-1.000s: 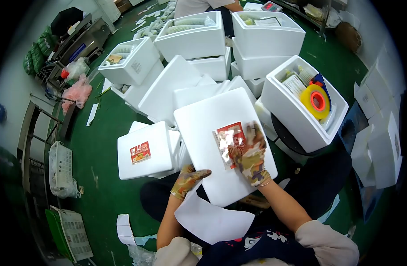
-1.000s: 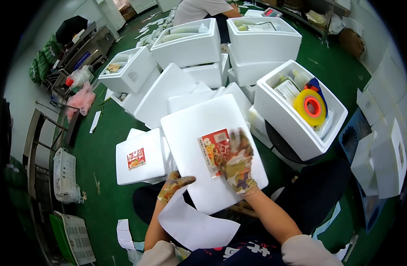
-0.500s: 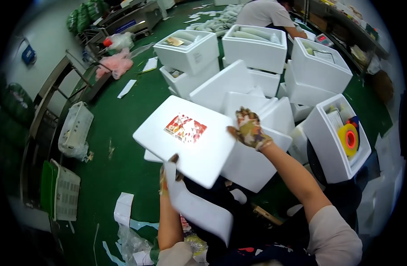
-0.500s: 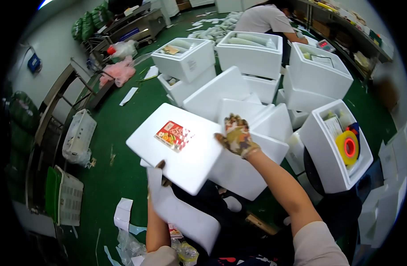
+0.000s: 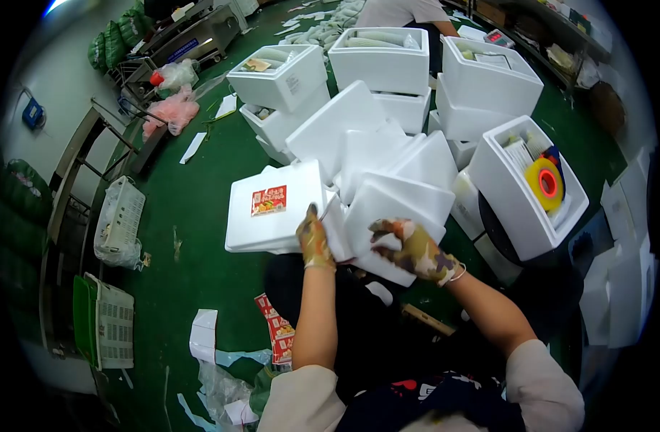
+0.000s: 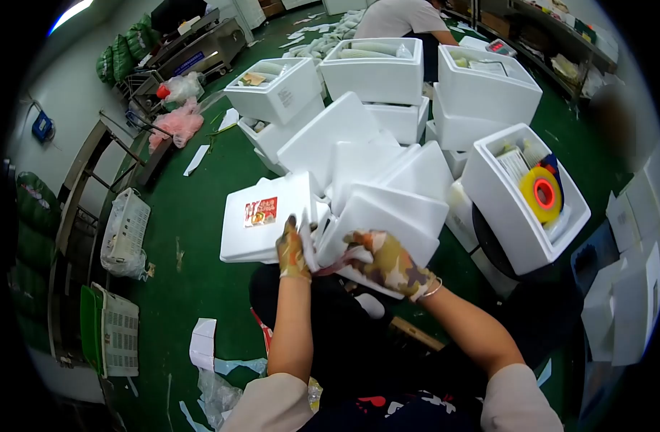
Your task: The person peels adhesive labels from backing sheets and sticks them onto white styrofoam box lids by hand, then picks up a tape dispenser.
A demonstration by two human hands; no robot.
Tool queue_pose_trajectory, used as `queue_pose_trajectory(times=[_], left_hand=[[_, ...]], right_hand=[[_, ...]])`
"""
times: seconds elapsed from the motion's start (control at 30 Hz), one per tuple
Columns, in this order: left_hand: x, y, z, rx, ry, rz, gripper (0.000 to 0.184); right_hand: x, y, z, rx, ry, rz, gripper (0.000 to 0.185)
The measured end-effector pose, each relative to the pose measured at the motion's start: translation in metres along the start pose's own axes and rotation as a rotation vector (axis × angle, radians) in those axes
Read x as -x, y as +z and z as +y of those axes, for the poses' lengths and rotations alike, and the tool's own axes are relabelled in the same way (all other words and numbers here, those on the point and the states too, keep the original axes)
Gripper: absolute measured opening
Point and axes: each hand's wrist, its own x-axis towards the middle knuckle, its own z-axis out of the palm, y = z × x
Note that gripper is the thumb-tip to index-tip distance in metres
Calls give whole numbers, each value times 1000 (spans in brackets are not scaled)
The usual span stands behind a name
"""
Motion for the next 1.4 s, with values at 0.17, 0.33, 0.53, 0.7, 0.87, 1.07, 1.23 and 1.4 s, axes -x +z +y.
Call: queue_pose_trajectory(times=[0.17,0.33,0.53,0.7,0.87,1.07,1.23,1.4], left_hand=[[36,13,21,526,-346,-560,62],[104,37,-9,254,-163,-519,30],[135,59,-5,137,-176,-346,16],[163,69,-11,194,-22,-438,18],[148,58,-32,85,127,-428,20],[170,64,7,-52,118,-550,25],[159,61,12,-190,-25,-505,27],[130,55,1,58,-32,-419,24]], right_hand=[[27,-41,42,-651,79,288,26],[59,-51,56,-560,243,428,36],[88,1,32,389,84,782,29],[77,11,10,135,14,687,15],[76,11,16,179,51,625,18],[85,-7,19,-154,103,492,16],[95,-12,38,-121,138,420,16],[133,7,54,-612,247,353,17]])
